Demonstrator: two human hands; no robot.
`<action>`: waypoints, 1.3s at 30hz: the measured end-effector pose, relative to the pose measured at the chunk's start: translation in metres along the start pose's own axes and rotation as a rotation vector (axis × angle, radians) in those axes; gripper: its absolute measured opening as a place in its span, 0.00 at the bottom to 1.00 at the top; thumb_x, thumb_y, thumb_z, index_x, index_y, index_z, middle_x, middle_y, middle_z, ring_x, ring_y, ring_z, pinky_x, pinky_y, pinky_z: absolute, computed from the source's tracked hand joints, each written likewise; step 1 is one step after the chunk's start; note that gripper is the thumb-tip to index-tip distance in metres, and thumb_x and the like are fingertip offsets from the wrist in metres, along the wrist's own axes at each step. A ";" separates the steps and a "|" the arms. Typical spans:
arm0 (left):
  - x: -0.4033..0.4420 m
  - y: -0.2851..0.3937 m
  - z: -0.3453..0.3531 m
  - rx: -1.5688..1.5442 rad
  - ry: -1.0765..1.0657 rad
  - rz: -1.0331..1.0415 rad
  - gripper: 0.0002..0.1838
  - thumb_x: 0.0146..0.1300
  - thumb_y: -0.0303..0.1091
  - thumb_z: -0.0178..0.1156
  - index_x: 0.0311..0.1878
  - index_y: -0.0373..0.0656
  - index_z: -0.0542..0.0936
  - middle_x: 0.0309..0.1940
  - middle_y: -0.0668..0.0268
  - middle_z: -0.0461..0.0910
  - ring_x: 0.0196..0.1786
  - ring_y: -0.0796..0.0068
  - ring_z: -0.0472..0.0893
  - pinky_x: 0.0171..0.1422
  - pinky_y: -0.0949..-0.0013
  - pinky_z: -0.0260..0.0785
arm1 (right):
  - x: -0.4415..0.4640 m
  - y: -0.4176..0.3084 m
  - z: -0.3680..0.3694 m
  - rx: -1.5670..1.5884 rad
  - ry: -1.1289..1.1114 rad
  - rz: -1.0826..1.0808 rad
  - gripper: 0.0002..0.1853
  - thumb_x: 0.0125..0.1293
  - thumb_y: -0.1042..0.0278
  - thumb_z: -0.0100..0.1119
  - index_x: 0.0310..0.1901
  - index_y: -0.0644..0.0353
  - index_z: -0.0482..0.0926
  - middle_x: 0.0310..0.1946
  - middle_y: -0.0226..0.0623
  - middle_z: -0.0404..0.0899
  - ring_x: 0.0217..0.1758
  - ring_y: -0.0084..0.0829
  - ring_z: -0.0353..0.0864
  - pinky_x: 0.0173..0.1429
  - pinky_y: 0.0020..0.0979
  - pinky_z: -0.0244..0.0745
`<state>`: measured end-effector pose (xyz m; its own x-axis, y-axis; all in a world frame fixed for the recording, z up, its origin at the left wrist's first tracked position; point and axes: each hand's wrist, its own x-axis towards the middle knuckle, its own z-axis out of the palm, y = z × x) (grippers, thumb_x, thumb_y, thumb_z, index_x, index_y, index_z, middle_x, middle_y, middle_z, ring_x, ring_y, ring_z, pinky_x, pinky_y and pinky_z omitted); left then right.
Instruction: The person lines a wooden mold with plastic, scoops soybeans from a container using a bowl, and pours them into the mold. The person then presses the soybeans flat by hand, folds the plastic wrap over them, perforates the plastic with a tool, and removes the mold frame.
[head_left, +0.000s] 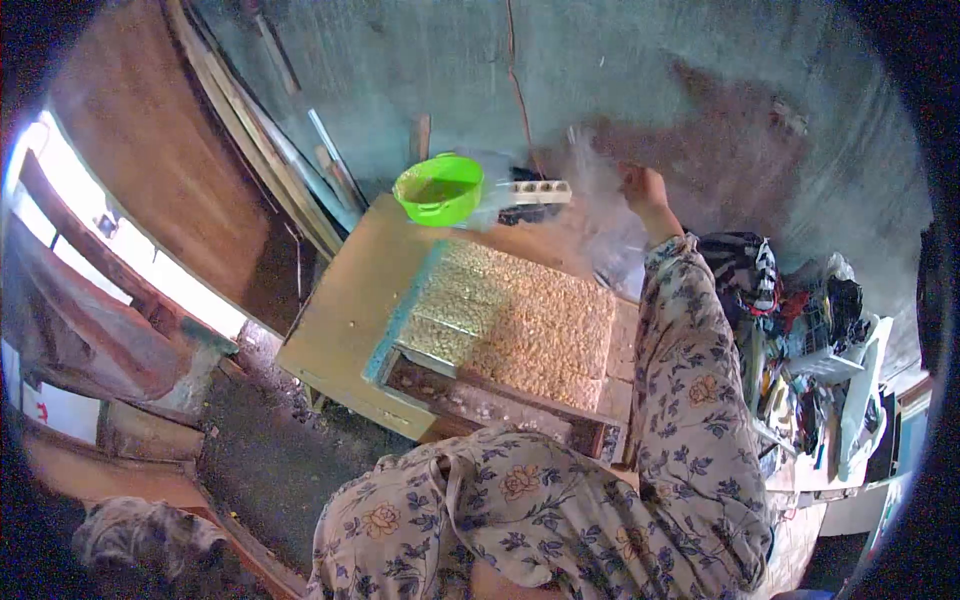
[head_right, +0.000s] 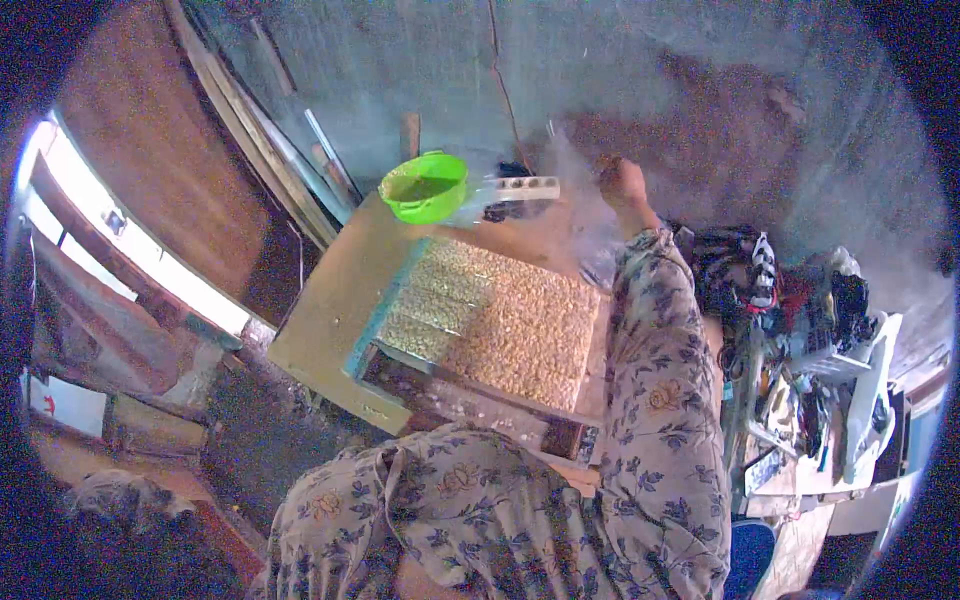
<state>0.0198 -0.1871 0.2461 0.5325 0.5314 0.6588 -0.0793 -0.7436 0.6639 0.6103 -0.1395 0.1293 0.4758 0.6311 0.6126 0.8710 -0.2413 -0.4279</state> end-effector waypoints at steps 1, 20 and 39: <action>0.002 0.002 0.001 0.005 0.009 0.009 0.21 0.52 0.38 0.53 0.48 0.39 0.67 0.50 0.53 0.66 0.46 0.63 0.71 0.52 0.62 0.64 | 0.003 -0.010 -0.008 0.005 0.002 -0.008 0.09 0.53 0.64 0.49 0.30 0.59 0.76 0.27 0.45 0.76 0.30 0.42 0.76 0.36 0.36 0.71; 0.039 0.013 0.028 -0.436 -0.060 -0.117 0.19 0.51 0.25 0.50 0.49 0.38 0.67 0.52 0.55 0.63 0.47 0.69 0.70 0.55 0.67 0.60 | 0.014 -0.046 -0.043 -0.552 -0.036 -0.015 0.09 0.50 0.73 0.51 0.34 0.55 0.79 0.37 0.41 0.77 0.43 0.36 0.75 0.45 0.29 0.70; 0.065 -0.137 0.132 -0.309 -0.410 -0.450 0.30 0.50 0.33 0.57 0.56 0.36 0.61 0.51 0.52 0.67 0.42 0.70 0.76 0.47 0.69 0.66 | -0.026 -0.140 -0.130 -0.354 -0.034 -0.008 0.10 0.53 0.61 0.55 0.32 0.58 0.77 0.31 0.44 0.77 0.35 0.44 0.76 0.39 0.36 0.69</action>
<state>0.1768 -0.1043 0.1513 0.8412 0.5201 0.1477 0.0205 -0.3036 0.9526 0.4922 -0.2180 0.2594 0.4696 0.6567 0.5900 0.8659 -0.4731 -0.1625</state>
